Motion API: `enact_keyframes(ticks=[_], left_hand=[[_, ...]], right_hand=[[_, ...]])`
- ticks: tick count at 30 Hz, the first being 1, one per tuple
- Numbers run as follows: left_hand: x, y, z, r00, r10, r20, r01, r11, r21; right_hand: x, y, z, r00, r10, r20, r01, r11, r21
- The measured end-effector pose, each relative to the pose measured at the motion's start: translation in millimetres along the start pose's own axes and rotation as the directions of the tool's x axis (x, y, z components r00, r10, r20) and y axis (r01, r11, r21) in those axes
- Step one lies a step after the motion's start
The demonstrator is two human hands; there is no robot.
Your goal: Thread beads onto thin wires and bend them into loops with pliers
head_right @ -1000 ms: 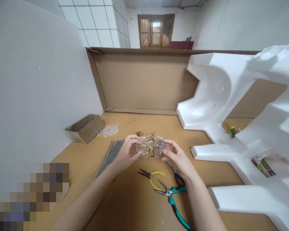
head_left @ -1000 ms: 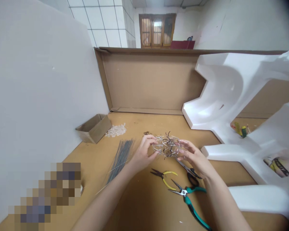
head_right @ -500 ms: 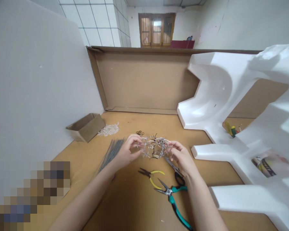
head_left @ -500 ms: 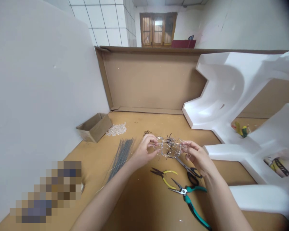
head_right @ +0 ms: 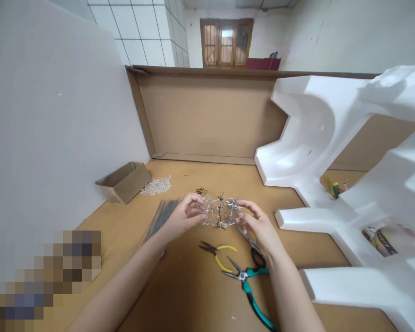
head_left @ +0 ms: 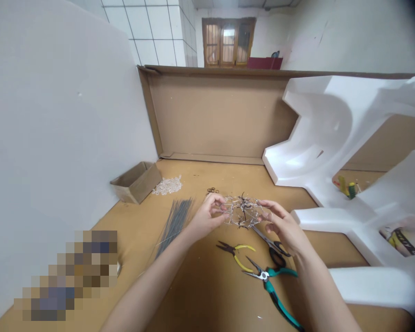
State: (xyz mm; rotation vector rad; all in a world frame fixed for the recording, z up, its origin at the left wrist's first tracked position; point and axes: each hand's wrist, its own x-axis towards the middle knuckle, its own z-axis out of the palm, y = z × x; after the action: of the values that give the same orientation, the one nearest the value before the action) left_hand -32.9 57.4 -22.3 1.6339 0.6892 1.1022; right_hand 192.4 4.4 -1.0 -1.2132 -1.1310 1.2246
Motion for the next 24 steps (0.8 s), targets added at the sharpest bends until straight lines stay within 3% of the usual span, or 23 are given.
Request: enact_keyframes(ticks=[6, 10, 15, 18, 21, 24], left_hand=[[-10, 6, 24.0, 0.994, 0.086, 0.065, -0.09, 0.994, 0.055], [-13, 7, 29.9, 0.991, 0.113, 0.077, -0.119, 0.99, 0.078], [-3, -2, 10.3, 0.999, 0.041, 0.011, -0.041, 0.999, 0.014], [4, -14, 3.2, 0.997, -0.071, 0.004, 0.071, 0.995, -0.077], [9, -25, -0.2, 0.982, -0.19, 0.005, 0.188, 0.965, -0.18], [12, -31, -4.9, 0.958, -0.287, -0.01, 0.275, 0.926, -0.26]], right_hand=[[-3, 11, 23, 0.993, 0.01, 0.114, -0.002, 0.998, -0.066], [-2, 18, 30, 0.994, 0.028, 0.107, -0.021, 0.998, -0.064], [6, 16, 4, 0.998, 0.02, -0.062, -0.024, 0.998, -0.054], [10, 15, -6, 0.994, 0.016, -0.107, -0.015, 1.0, 0.002], [15, 17, -10, 0.994, 0.069, -0.087, -0.054, 0.986, 0.16], [20, 19, -14, 0.986, 0.167, 0.03, -0.167, 0.923, 0.347]])
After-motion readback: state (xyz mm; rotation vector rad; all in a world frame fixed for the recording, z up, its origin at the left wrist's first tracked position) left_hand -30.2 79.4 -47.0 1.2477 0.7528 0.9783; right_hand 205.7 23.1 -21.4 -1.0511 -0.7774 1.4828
